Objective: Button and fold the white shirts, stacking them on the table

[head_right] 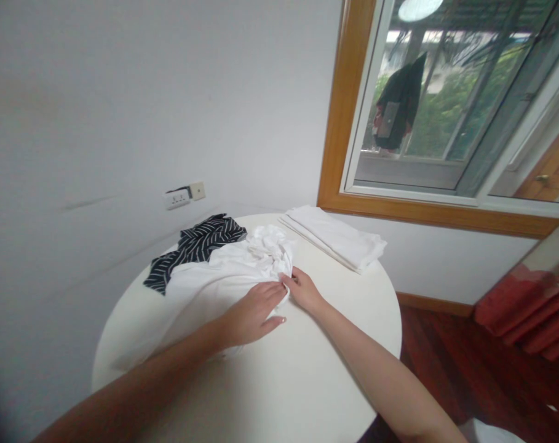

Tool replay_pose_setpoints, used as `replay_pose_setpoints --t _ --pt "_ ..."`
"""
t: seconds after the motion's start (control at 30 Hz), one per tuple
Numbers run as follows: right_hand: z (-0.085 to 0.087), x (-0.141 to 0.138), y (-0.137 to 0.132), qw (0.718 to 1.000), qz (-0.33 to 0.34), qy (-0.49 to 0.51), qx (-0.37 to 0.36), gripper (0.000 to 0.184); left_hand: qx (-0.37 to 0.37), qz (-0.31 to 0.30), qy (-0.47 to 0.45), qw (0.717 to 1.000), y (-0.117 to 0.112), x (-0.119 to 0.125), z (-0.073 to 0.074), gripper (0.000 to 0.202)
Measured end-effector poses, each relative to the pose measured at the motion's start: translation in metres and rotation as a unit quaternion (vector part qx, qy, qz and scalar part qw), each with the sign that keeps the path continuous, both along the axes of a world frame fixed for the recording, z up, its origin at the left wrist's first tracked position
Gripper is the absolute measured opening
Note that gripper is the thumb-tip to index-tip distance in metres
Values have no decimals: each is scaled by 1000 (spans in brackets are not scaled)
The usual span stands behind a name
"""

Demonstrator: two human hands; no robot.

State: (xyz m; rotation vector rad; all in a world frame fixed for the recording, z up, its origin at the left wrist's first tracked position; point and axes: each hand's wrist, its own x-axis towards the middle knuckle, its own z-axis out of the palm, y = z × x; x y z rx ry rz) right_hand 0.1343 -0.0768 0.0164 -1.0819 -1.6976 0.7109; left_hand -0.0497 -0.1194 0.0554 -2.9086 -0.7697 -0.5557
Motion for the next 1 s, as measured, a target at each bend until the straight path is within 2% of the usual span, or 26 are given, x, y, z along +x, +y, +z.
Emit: replay_pose_setpoints --t 0.1,0.17,0.23,0.3,0.37,0.43,0.53,0.63,0.7,0.77,0.83,0.9,0.93,1.0 --pt "5 1 -1 999 -38 -6 21 35 52 49 5 997 -4 2 14 46" --pt "10 4 -1 996 -73 -14 43 34 99 128 -28 986 0 -2 26 36" --pt "16 10 0 992 -109 -13 62 33 136 208 -62 967 9 -11 34 35" --pt "23 17 1 987 -144 -5 70 34 128 263 -60 954 22 -22 35 39" --pt "29 28 2 983 -170 16 69 38 66 290 -24 954 36 -32 29 44" --pt "31 40 4 979 -189 46 59 45 -26 270 10 963 49 -39 19 47" --pt "32 59 7 975 -213 53 45 52 -139 186 -7 972 60 -47 11 48" --pt "34 71 5 971 -220 -22 85 46 -227 119 -53 965 64 -56 18 49" --pt "37 72 1 969 -203 -83 113 43 -298 103 -59 947 66 -63 28 58" --pt "40 69 -3 969 -163 -143 117 41 -325 107 -74 937 71 -70 33 63" --pt "42 63 -5 964 -131 -204 113 34 -258 129 -94 953 77 -74 31 58" --pt "39 57 -6 950 -131 -261 114 26 -139 187 -85 969 83 -76 20 46" --pt "37 54 -6 943 -142 -279 114 22 -89 224 -65 968 85 -77 12 43" --pt "32 50 -6 934 -163 -297 110 20 -34 292 -17 956 86 -76 -3 49"
